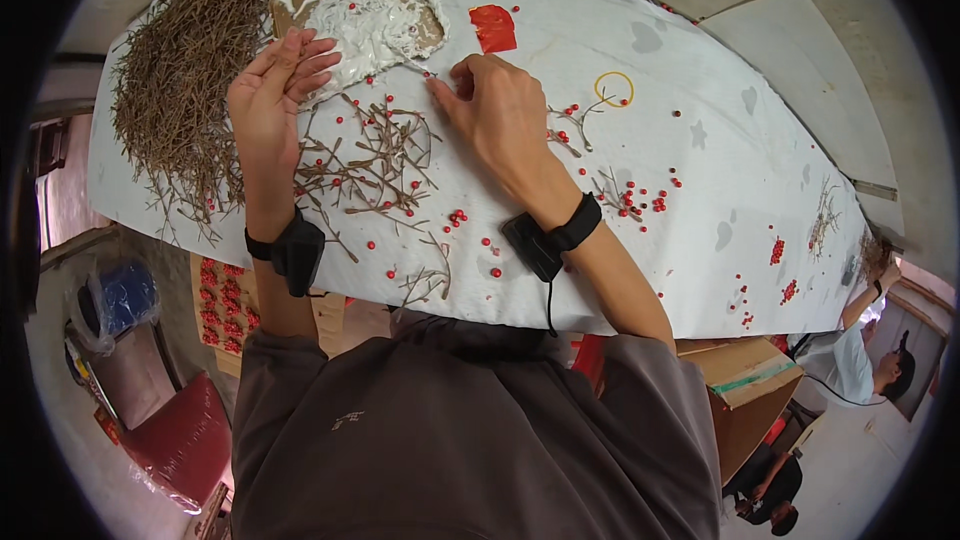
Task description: Assembling decorative berry branches by dipping bare branches into glue and then into a box of red beads.
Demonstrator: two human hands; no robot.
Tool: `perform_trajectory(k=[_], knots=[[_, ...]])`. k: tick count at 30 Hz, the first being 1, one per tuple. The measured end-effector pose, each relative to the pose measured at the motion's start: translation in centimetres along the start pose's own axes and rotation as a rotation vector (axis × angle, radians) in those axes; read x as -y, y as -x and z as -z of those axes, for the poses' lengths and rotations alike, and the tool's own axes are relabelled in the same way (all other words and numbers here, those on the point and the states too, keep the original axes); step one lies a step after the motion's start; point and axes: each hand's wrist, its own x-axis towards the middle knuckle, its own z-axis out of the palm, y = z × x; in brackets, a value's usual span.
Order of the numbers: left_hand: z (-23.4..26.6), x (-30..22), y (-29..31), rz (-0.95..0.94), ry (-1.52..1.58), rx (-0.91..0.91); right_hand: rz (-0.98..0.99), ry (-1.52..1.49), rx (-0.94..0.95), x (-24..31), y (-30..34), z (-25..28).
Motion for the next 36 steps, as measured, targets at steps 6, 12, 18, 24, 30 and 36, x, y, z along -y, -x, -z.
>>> perform_trajectory(k=[6, 12, 18, 24, 30, 36], knots=[[1.5, -0.2, 0.4, -0.053, -0.013, -0.055, 0.062, 0.115, -0.096, -1.7, 2.3, 7.3], [1.0, -0.1, 0.3, -0.084, -0.008, -0.048, 0.075, 0.402, -0.030, -7.3, 3.2, 10.7], [1.5, 0.2, 0.3, -0.108, -0.012, -0.063, -0.030, 0.243, 0.068, -5.6, 2.5, 12.2], [1.7, 0.3, 0.2, -0.100, -0.015, -0.063, 0.044, 0.339, 0.150, -6.0, 2.4, 14.2], [1.2, 0.3, -0.1, -0.082, 0.012, -0.025, 0.026, 0.565, 0.086, -4.9, 0.7, 16.9], [1.7, 0.1, 0.1, -0.077, -0.018, -0.049, 0.251, 0.020, 0.082, -2.4, -2.5, 5.7]])
